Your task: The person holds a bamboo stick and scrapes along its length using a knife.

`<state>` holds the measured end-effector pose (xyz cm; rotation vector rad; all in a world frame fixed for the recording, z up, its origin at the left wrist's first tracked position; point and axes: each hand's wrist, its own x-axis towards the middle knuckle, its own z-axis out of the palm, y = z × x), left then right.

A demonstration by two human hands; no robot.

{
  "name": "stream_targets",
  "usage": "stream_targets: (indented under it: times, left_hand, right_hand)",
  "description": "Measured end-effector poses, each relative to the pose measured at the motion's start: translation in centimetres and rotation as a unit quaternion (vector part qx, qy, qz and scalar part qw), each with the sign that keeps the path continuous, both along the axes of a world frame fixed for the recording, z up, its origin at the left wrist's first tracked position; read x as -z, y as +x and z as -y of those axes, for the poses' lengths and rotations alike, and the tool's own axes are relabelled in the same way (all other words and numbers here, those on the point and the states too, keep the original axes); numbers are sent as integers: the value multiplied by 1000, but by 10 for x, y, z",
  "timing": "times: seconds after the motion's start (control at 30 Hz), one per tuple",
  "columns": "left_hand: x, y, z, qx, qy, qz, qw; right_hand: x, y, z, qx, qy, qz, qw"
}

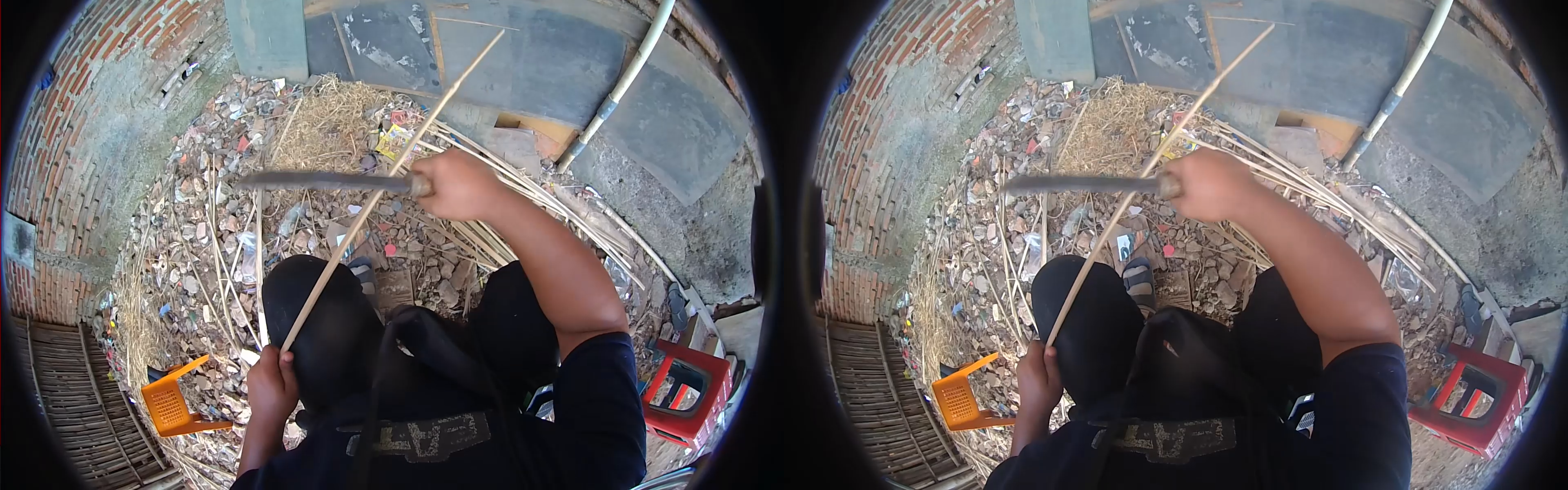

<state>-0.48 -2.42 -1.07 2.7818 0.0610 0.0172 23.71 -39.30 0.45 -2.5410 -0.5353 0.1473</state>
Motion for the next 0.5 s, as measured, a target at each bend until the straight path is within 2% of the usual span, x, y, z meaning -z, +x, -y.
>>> stream_targets:
  times: [0.1,0.2,0.27,0.4,0.5]
  left_hand:
    - [6,6,-1,13,-31,18,999]
    - [10,1,-1,-6,-18,29,999]
    - [10,1,6,-28,1,38,999]
    - [-1,2,4,-21,-10,14,1000]
    - [-1,6,3,-13,-33,7,999]
  right_hand:
    - [-9,-7,-13,-62,-76,63,993]
    - [2,12,-9,-34,4,-62,998]
    - [22,22,-8,-20,-8,-18,1000]
    - [6,8,-12,-8,-48,9,999]
    - [-6,-3,-16,-79,-68,15,994]
